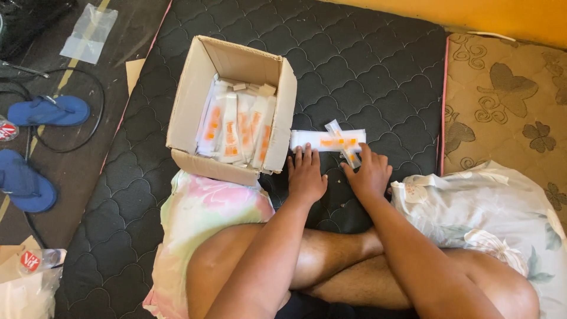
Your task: A person sits on a mattress and sorts small packaged strips from a cardboard box into a pile.
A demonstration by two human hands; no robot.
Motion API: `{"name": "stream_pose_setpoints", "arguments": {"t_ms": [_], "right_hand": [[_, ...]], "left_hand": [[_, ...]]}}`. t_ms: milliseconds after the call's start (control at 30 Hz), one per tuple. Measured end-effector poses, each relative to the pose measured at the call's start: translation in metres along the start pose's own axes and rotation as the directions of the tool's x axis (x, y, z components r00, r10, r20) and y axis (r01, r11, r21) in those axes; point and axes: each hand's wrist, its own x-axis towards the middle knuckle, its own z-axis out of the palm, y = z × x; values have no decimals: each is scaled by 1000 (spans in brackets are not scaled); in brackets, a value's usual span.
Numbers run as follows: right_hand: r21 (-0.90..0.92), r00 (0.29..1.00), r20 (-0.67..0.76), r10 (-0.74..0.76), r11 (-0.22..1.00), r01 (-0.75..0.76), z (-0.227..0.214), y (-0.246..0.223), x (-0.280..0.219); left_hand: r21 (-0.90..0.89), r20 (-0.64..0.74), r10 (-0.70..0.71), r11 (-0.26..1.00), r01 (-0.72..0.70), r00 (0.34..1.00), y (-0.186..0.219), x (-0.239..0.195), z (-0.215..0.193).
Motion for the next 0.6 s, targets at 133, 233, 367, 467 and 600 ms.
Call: {"name": "stream_pose_setpoints", "arguments": {"t_ms": [133,233,367,467,600], "right_hand": [[-54,994,-103,-45,998,40,16,26,1],[-28,974,-228,6,1000,-12,25,46,12],[88,936,-348,49,996,-19,20,50,19],[62,922,-383,-53,995,82,5,32,18],[-114,954,-177,-242,968,224,26,19,3]], "left_hand": [[-27,3,6,1000,-6,1000,1,-4,-5],[-27,17,2,1000,-2,1000,0,-2,-6],[-34,23,3,999,-3,1000,1,-1,-5],[-21,26,-7,1000,8,1000,2,-2,-5],[-28,23,-3,1000,4,1000,3,-5,-8]]}}
